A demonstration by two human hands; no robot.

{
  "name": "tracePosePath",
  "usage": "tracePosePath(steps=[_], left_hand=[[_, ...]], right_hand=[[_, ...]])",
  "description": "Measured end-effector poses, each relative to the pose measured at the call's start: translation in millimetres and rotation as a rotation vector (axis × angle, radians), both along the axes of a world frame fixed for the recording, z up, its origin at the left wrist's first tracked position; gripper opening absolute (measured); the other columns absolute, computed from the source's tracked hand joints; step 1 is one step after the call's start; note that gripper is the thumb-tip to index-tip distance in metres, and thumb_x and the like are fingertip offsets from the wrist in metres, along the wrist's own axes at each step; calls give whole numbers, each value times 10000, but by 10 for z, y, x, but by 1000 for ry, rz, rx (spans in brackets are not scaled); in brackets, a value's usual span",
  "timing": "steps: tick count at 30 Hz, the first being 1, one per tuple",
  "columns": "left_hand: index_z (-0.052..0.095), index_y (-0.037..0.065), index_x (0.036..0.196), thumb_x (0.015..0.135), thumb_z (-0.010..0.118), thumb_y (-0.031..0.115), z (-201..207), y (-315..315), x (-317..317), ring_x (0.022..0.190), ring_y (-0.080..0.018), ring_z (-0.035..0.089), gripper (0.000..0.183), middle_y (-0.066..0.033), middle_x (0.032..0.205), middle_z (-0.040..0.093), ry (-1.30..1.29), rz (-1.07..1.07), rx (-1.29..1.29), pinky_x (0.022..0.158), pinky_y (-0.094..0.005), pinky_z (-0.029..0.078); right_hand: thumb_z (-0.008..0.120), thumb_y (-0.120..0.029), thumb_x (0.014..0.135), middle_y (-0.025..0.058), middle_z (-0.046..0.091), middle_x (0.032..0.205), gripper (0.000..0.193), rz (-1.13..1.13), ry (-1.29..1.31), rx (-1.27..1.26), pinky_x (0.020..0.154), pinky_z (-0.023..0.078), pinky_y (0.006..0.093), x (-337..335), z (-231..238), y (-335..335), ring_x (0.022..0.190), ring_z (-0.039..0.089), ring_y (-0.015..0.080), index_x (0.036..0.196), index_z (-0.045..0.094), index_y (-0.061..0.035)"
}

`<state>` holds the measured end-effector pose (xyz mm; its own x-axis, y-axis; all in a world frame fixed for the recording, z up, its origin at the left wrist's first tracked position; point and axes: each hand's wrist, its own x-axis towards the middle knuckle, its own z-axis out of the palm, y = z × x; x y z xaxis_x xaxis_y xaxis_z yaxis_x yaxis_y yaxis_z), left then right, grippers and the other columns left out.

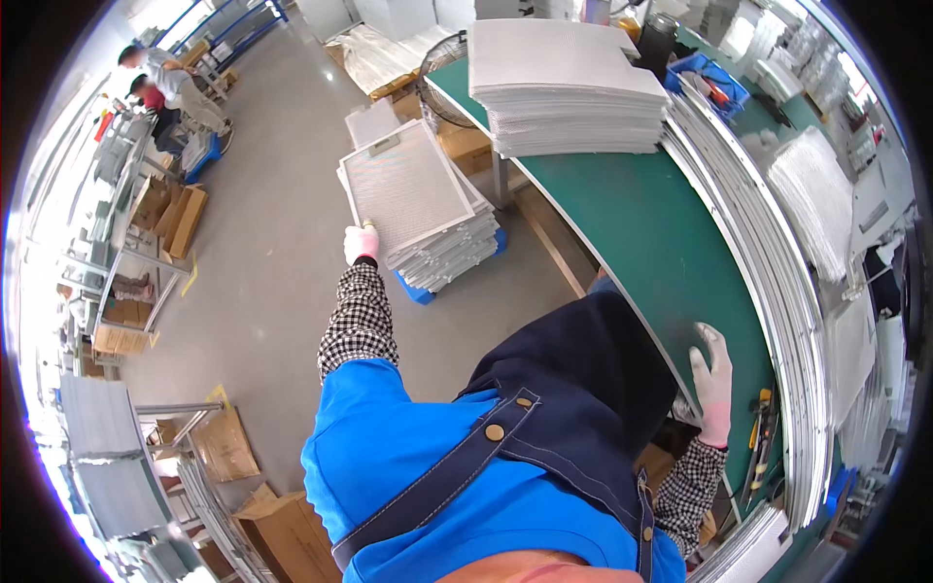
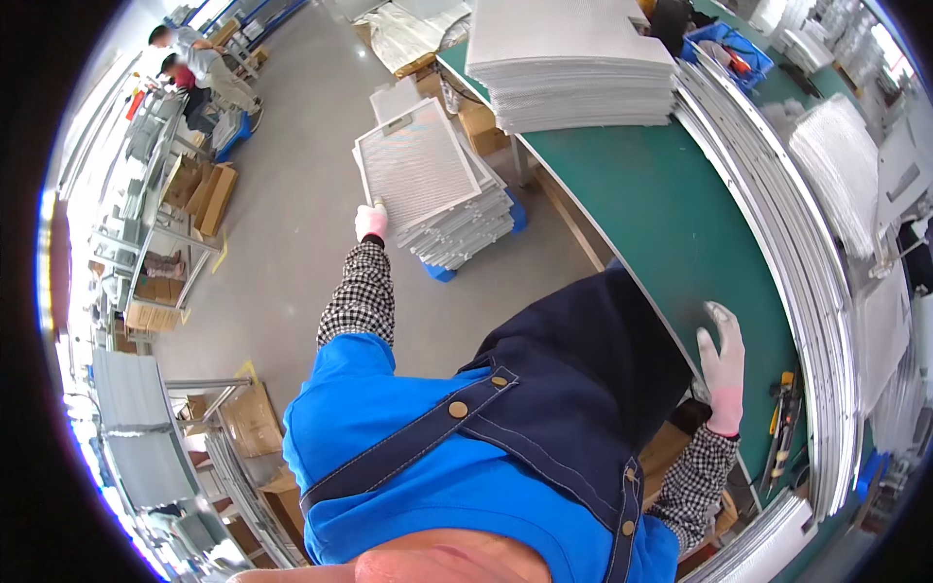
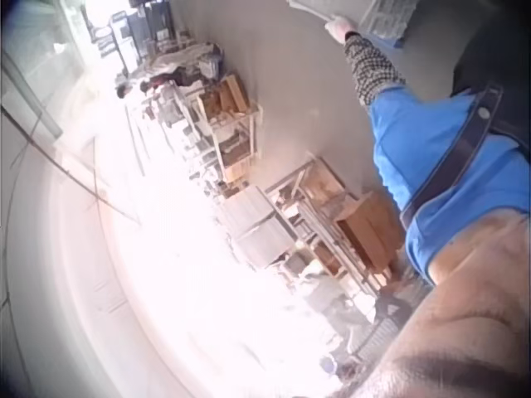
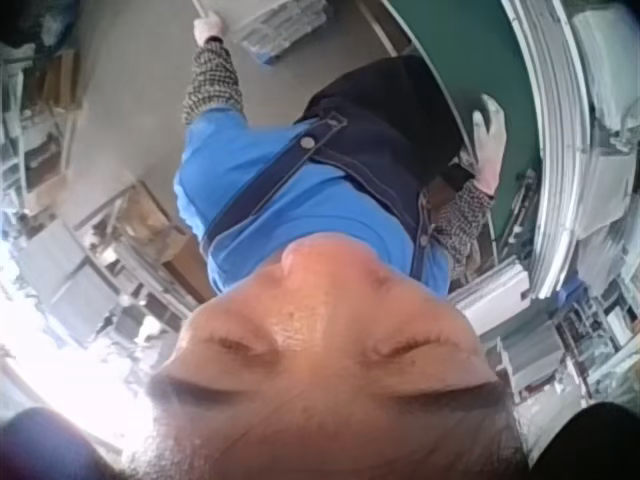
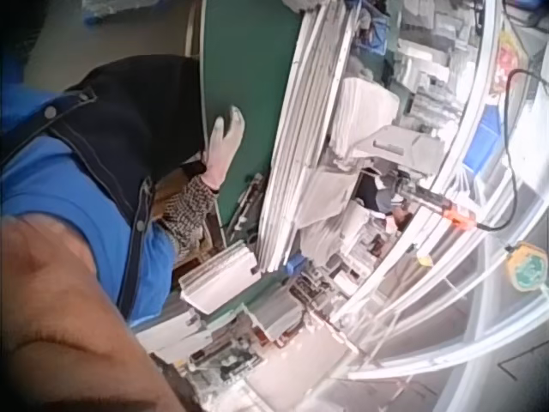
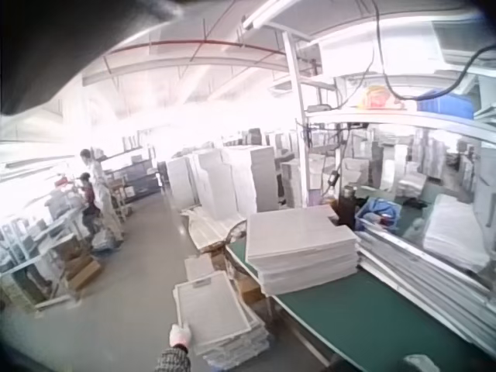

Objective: The person assembles air filters by hand at a factory workstation. They pick up a mesh filter panel, place a small rectangular insert onto it, and then fit a white frame around the panel. The person uses a handheld tool to secure the frame to the panel. Completed units are stacked on the table.

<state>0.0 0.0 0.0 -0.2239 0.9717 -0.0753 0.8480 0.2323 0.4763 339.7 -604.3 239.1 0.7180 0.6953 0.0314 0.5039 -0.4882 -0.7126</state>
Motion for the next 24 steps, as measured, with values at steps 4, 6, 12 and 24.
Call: tracePosePath(steps=[4, 6, 12, 24], left_hand=[[623, -4, 1072, 1034, 471, 359, 77, 215, -406, 979, -469, 708, 396, -280, 1016, 728, 10, 14, 208, 867, -556, 560], [619, -29, 1077, 1040, 460, 333, 157, 369, -340, 986, -485, 699, 397, -294, 1029, 722, -64, -2, 240, 880, -559, 552], [738, -24, 714, 903, 594, 282, 380, 348, 264, 867, -354, 766, 387, -261, 849, 742, 451, -413, 159, 794, -462, 601], [629, -48, 1137, 990, 601, 193, 1579, -654, 2357, 1040, -287, 693, 283, -199, 1131, 696, -302, -935, 675, 912, -434, 556]], right_hand=[[618, -103, 929, 170, 597, 1388, 425, -16, -65, -44, 1147, 411, 421, -430, -288, 39, 1328, 554, 335, 1344, 615, -16], [621, -102, 927, 165, 599, 1389, 425, -28, -97, -37, 1145, 410, 430, -438, -364, -2, 1318, 557, 342, 1344, 617, -22], [680, -126, 894, 176, 624, 1363, 437, -215, -298, -67, 1120, 426, 464, -735, -370, -259, 1290, 564, 375, 1323, 638, -54], [664, -123, 877, 163, 706, 1044, 197, -1661, -261, -147, 895, 539, 442, -1930, -1705, -2152, 999, 667, 377, 1058, 727, -77]])
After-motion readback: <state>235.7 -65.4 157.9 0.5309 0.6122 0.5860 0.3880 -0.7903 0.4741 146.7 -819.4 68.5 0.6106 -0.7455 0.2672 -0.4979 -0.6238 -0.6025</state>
